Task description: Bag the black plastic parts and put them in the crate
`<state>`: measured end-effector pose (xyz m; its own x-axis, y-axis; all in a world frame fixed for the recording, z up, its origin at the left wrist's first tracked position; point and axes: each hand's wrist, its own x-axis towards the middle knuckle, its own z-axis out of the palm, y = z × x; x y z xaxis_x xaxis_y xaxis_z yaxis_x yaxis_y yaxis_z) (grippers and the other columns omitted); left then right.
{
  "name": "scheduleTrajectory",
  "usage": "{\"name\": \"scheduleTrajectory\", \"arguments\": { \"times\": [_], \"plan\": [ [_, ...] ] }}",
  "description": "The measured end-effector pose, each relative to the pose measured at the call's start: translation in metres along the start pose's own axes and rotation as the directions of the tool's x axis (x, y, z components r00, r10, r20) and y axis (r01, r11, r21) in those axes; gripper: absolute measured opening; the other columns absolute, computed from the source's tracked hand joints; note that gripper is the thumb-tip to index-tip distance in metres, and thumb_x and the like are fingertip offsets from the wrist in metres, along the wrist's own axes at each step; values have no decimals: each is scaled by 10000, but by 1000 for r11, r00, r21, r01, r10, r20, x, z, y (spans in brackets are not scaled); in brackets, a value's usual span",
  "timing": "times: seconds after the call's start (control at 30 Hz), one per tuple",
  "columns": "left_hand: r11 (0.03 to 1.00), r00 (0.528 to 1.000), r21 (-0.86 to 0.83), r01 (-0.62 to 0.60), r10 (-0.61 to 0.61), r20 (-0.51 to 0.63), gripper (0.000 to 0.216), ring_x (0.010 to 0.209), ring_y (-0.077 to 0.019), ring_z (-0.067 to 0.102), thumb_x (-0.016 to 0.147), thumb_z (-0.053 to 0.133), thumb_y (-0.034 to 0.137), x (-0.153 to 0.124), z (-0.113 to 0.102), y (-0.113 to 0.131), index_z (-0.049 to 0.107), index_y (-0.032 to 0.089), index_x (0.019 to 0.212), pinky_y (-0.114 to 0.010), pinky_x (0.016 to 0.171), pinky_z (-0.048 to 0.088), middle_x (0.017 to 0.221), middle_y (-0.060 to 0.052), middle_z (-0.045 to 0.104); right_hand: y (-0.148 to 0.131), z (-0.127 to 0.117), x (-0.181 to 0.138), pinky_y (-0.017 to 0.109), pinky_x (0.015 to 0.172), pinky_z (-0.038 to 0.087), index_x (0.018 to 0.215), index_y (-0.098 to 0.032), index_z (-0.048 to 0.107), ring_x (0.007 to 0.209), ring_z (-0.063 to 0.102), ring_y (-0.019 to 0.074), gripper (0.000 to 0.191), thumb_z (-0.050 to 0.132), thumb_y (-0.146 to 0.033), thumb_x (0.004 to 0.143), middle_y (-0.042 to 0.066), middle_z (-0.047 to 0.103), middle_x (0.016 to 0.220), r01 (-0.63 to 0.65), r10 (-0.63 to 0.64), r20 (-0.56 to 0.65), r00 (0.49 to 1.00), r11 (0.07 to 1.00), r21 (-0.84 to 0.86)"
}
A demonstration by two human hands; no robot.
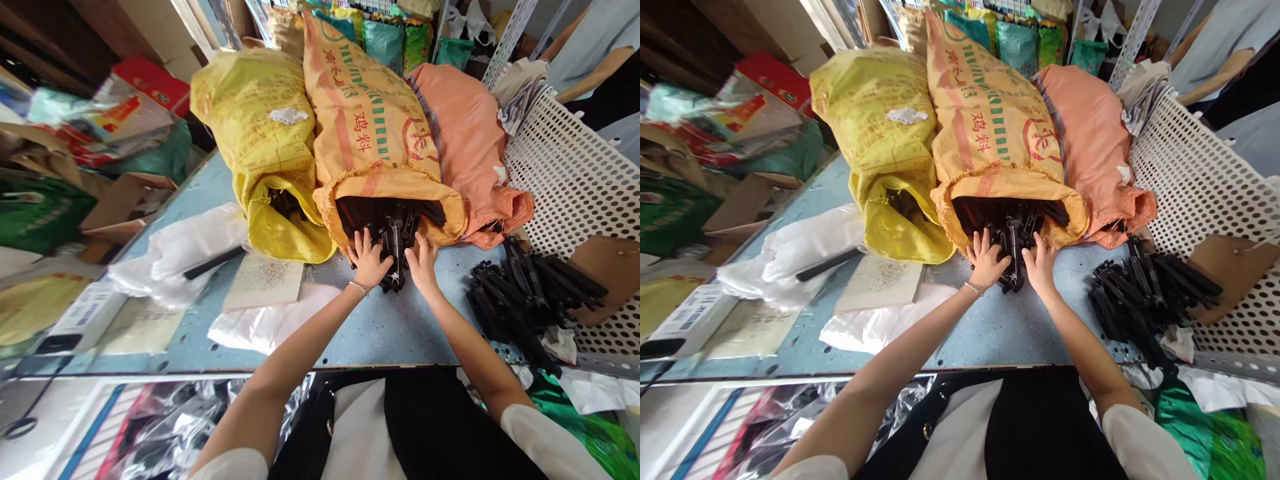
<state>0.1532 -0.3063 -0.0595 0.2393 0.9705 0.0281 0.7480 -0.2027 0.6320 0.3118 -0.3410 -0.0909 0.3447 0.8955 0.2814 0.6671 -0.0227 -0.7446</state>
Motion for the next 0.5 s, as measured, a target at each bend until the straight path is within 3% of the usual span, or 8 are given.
{"name": "scheduleTrajectory", "arguments": {
  "times": [0.1,0.17,0.23,0.3,0.33,0.4,0.43,0.5],
  "plan": [
    [990,997,-131,-56,48,-66,148,1576,-376,21,849,622,285,-30,-1,9,667,178,940,-673,1216,-28,1676,-131,246,-24,-16,-28,467,1049,453,1170,-191,656,1219,553,300,552,469,-651,929,134,645,1225,-76,45,115,992,959,275],
    [935,992,-334,-121,103,-70,195,1578,-352,62,897,581,336,-54,-5,8,663,182,983,-639,1237,2,1662,-130,285,-36,-24,-48,401,900,532,1035,-179,689,1034,640,271,648,421,-754,904,106,709,1017,-264,147,258,955,815,515],
    [783,989,-608,-131,142,-30,339,1557,-332,188,937,534,452,-78,-11,5,642,199,1136,-587,1249,150,1628,-128,351,-44,-30,-69,358,737,555,962,-171,698,861,674,248,730,405,-832,858,91,715,862,-472,224,434,873,612,634],
    [598,982,-801,-30,168,89,521,1462,-341,390,907,573,564,-99,-20,2,582,210,1289,-532,1181,353,1516,-140,494,-49,-34,-89,331,607,529,897,-179,698,703,660,221,738,428,-863,823,69,686,726,-619,234,591,772,490,614],
    [533,966,-844,50,189,176,600,1371,-349,496,873,618,597,-109,-24,1,562,206,1326,-511,1113,440,1421,-144,575,-51,-36,-98,324,567,511,865,-187,693,642,639,209,727,436,-866,817,52,661,667,-654,233,634,737,481,584],
    [460,911,-866,196,240,334,675,1149,-331,642,816,697,614,-124,-31,0,557,188,1321,-469,959,546,1219,-135,676,-55,-45,-113,323,566,504,828,-199,685,606,617,194,679,458,-839,830,28,636,625,-652,200,680,706,557,514],
    [431,895,-870,238,250,369,677,1061,-307,671,802,720,609,-131,-34,0,557,181,1299,-446,903,565,1148,-123,691,-58,-52,-118,328,608,515,822,-200,686,638,630,194,643,469,-805,853,26,651,651,-612,162,697,699,639,466],
    [378,909,-887,265,209,361,662,943,-252,689,791,747,592,-141,-40,-2,530,184,1265,-402,838,578,1061,-87,679,-63,-70,-122,339,724,527,827,-203,691,748,665,199,543,481,-695,924,30,702,758,-441,82,714,696,833,334]
  ]
}}
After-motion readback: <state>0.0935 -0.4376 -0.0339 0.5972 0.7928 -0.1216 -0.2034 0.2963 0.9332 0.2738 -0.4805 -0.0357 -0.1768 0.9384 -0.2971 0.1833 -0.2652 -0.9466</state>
